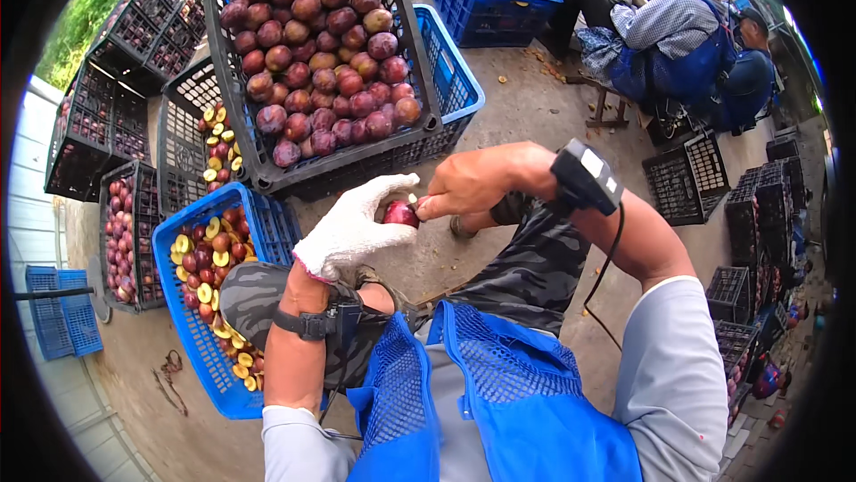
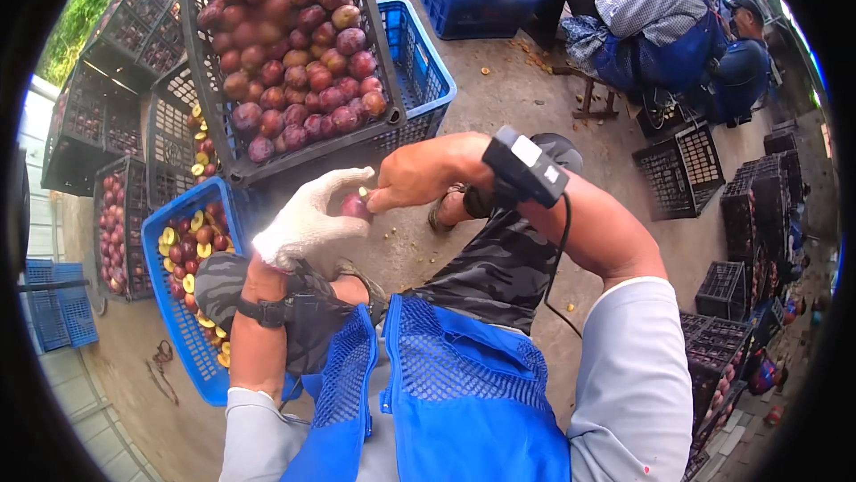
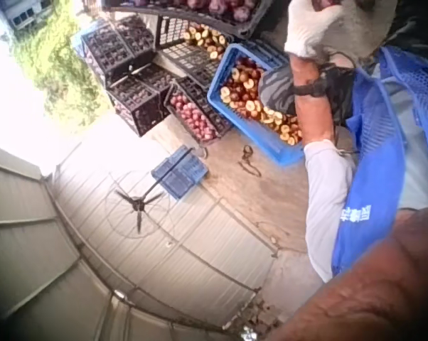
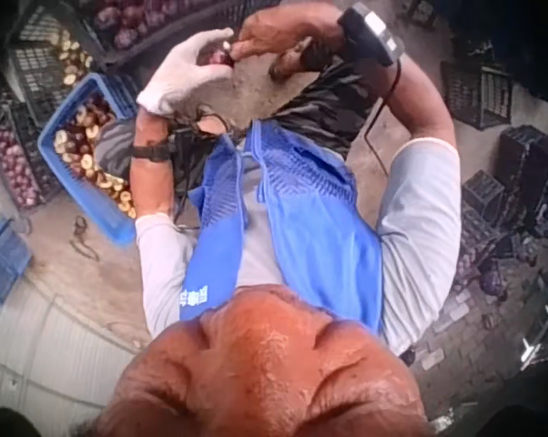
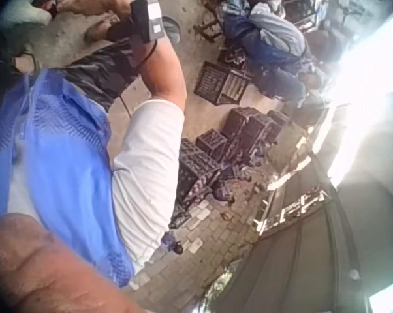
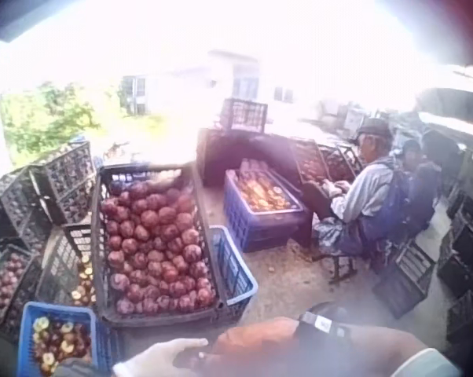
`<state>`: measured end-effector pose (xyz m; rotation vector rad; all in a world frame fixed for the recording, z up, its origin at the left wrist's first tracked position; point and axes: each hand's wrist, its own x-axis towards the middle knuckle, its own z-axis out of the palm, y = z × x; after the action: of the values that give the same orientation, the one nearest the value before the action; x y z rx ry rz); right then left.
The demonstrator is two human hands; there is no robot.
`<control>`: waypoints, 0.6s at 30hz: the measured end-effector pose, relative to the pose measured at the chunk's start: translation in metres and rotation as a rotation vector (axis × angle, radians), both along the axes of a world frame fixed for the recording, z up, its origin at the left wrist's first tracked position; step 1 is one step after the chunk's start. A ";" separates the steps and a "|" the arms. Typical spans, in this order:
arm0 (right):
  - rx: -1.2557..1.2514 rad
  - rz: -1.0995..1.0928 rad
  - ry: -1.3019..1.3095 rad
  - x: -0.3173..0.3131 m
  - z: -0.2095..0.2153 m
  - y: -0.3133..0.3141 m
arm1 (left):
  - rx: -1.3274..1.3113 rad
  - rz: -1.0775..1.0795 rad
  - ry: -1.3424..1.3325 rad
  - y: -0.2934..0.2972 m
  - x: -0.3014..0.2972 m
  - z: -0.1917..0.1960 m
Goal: Slicing plums in half using a small knife and sorting them into crates.
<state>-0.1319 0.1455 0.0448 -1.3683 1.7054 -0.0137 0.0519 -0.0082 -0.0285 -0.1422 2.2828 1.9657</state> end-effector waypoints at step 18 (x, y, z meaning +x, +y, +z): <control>-0.852 -1.072 -0.471 0.044 -0.053 -0.027 | -0.164 0.620 0.469 0.006 -0.052 -0.008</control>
<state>-0.0879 0.1182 -0.0084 -0.6845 1.8564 -1.6653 0.0003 -0.0020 -0.0366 -0.5093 2.9837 2.2681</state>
